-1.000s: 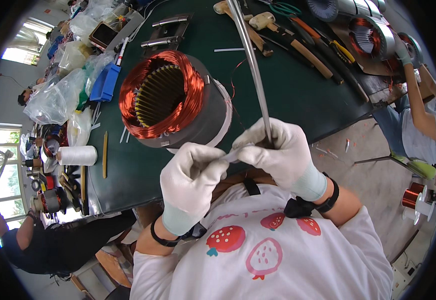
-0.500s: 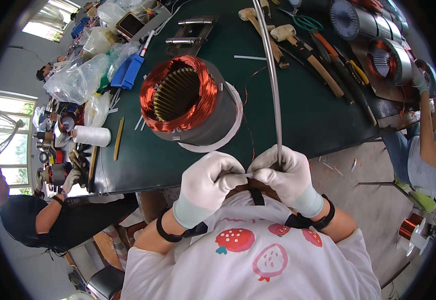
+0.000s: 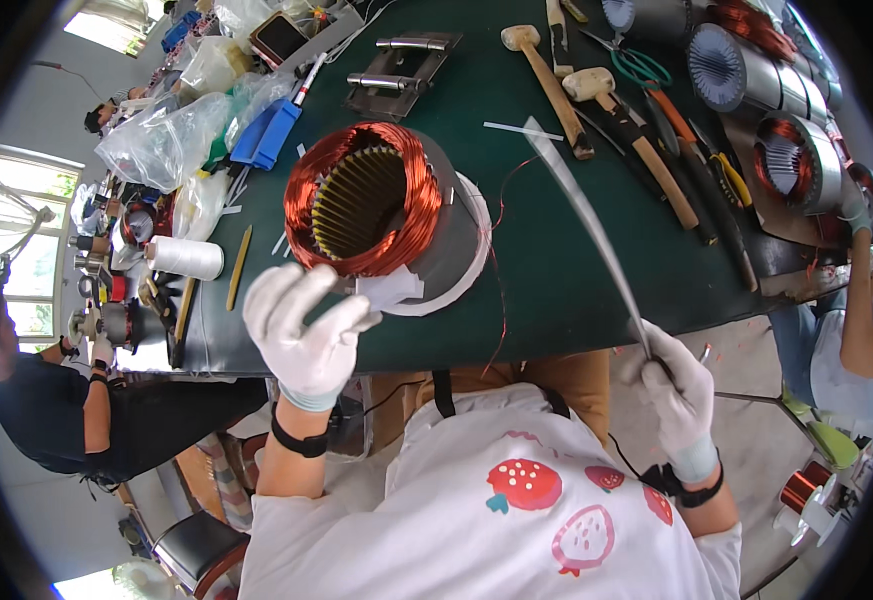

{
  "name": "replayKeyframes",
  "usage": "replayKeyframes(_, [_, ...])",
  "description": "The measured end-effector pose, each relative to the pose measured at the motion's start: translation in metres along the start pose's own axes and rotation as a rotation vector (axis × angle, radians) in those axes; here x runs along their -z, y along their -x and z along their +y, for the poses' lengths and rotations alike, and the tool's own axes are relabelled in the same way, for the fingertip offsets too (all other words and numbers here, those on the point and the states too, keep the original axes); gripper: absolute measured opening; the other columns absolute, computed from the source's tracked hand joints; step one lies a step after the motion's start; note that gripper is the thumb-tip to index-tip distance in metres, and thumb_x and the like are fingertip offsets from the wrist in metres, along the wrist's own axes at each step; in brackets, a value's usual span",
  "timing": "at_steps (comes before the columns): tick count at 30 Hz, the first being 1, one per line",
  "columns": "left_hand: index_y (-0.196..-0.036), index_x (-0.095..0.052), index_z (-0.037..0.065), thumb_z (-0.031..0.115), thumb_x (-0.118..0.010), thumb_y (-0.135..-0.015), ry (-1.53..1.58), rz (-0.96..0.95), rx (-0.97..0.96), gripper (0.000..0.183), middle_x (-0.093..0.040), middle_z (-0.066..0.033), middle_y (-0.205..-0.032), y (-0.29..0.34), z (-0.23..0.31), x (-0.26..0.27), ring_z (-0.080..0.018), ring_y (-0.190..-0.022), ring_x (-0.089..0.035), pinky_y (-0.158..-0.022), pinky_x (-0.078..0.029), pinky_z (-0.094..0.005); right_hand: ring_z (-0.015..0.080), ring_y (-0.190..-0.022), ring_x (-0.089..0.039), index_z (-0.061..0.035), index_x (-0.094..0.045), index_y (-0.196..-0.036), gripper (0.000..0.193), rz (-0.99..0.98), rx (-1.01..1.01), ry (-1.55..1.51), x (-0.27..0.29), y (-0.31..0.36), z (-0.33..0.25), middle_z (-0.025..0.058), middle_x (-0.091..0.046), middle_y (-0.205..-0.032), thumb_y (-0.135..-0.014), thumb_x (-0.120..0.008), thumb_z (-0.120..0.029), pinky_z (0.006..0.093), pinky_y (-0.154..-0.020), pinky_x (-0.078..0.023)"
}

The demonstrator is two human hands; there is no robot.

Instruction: Assembling and shaping the copper wire windings of a motor stator using a mallet and spacers.

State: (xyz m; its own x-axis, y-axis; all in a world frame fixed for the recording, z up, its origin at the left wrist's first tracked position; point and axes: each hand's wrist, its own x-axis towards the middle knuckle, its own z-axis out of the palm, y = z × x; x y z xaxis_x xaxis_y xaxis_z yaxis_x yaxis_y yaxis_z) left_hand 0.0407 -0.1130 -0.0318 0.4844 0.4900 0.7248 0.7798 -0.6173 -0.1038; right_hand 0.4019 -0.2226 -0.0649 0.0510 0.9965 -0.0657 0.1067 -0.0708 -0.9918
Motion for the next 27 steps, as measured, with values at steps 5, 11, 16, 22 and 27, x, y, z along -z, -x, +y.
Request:
replayKeyframes(5, [-0.092,-0.073,0.020,0.029,-0.087,-0.063,0.070,-0.101,-0.091,0.033,-0.065,-0.0079,-0.123,-0.016,-0.014,-0.005,-0.0370,-0.119,-0.057,-0.100,-0.048,-0.0488,0.0113,-0.059,-0.056,0.0039,-0.065,-0.128,0.046,-0.023,0.094,0.208,0.024,0.027,0.002,0.0039,-0.063,-0.076,-0.087,-0.047,0.014,0.0264,-0.060,-0.049])
replayKeyframes(11, [-0.095,-0.069,0.017,0.016,-0.086,-0.064,0.377,-0.129,-0.121,0.035,-0.064,-0.0102,-0.128,-0.023,-0.025,-0.014,-0.0358,-0.118,-0.059,-0.105,-0.043,-0.0541,0.0152,-0.053,-0.050,-0.0051,-0.069,-0.129,0.051,-0.098,0.244,0.437,-0.004,0.033,-0.013,0.0040,-0.052,-0.066,-0.082,-0.059,0.011,0.0283,-0.053,-0.045])
replayKeyframes(16, [-0.087,-0.069,0.013,0.006,-0.086,-0.063,0.459,-0.117,-0.056,0.030,-0.066,-0.0112,-0.124,-0.026,-0.022,-0.013,-0.0306,-0.112,-0.063,-0.104,-0.045,-0.0524,0.0196,-0.051,-0.048,-0.0109,-0.073,-0.126,0.053,-0.092,0.236,0.652,-0.019,0.039,-0.037,0.0066,-0.047,-0.065,-0.079,-0.062,0.010,0.0309,-0.049,-0.040])
replayKeyframes(22, [-0.088,-0.069,0.015,0.010,-0.086,-0.063,0.398,-0.141,-0.195,0.031,-0.064,-0.0114,-0.129,-0.027,-0.028,-0.017,-0.0307,-0.103,-0.062,-0.093,-0.048,-0.0453,0.0213,-0.051,-0.049,-0.0103,-0.073,-0.124,0.050,-0.050,0.268,0.775,-0.033,0.037,-0.058,0.0080,-0.045,-0.064,-0.078,-0.063,0.008,0.0323,-0.049,-0.039])
replayKeyframes(27, [-0.089,-0.070,0.019,0.014,-0.083,-0.068,0.327,-0.051,-0.171,0.026,-0.065,-0.0079,-0.128,-0.029,-0.011,-0.031,-0.0279,-0.095,-0.062,-0.082,-0.047,-0.0409,0.0185,-0.049,-0.047,-0.0101,-0.073,-0.124,0.051,-0.026,0.284,1.028,-0.036,0.028,-0.091,0.0064,-0.043,-0.063,-0.075,-0.067,0.005,0.0326,-0.047,-0.039])
